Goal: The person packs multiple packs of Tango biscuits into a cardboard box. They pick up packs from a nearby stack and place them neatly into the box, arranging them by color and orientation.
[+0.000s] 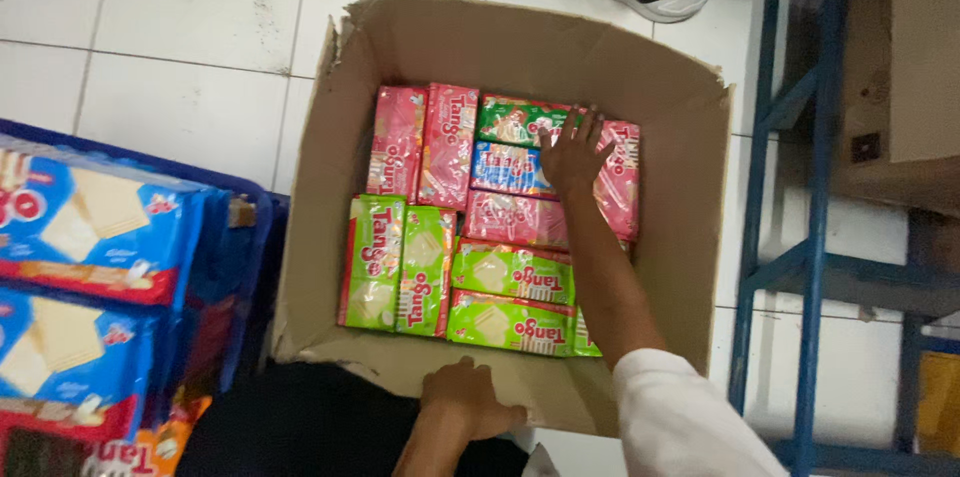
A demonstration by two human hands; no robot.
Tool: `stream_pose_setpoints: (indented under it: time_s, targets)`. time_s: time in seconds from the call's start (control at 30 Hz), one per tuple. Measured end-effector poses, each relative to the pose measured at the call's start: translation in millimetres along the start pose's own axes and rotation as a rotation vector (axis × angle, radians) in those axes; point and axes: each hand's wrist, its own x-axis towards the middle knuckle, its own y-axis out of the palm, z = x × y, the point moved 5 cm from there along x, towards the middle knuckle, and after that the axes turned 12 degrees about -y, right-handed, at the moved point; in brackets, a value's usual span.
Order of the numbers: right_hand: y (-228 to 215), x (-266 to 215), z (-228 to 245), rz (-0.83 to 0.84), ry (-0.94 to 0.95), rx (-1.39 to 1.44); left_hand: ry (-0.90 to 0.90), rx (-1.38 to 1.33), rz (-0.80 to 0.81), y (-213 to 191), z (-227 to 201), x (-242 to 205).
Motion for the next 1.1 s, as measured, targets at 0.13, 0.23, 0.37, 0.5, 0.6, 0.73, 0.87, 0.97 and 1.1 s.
stream_pose_setpoints:
  time_s: [0.13,0.23,0.37,0.5,0.6,0.73,0.87,0.97,1.1]
  targets:
    - [15.4,-36.8,51.6,0.005,-0.190,-0.104,-0.019,0.019,0.037,-7.0,-1.9,-9.3]
    - [18.0,-63.0,67.4,0.135,-0.122,0.057,-0.016,0.028,0.089,-8.1,0.4,-12.4]
    - [30.2,-88.0,60.6,0.136,-0.208,-0.005,0.011,0.066,0.070,-1.7,-0.7,-12.4]
    - [14.5,-118.5,86.3,0.256,-0.340,-0.090,0.000,-0.008,0.000,-1.0,5.7,-3.0]
    - [11.9,-152.4,96.4,0.447,-0.430,-0.134,0.030,-0.008,-0.036,-3.7,1.0,-6.5]
    - [48.1,-185.0,107.1,0.537,-0.612,-0.138,0.213,-0.096,-0.351,19.2,-3.1,39.9]
    - [56.7,-201.6,145.9,0.521,-0.788,-0.046,0.241,-0.087,-0.575,20.6,-0.4,13.8]
    - [-14.9,-231.9,209.9,0.440,-0.907,0.297,0.432,-0.099,-0.926,11.7,10.7,-39.6]
    - [-114.2,-274.1,274.4,0.368,-0.807,0.809,0.789,-0.429,-1.466,18.0,69.7,-151.2]
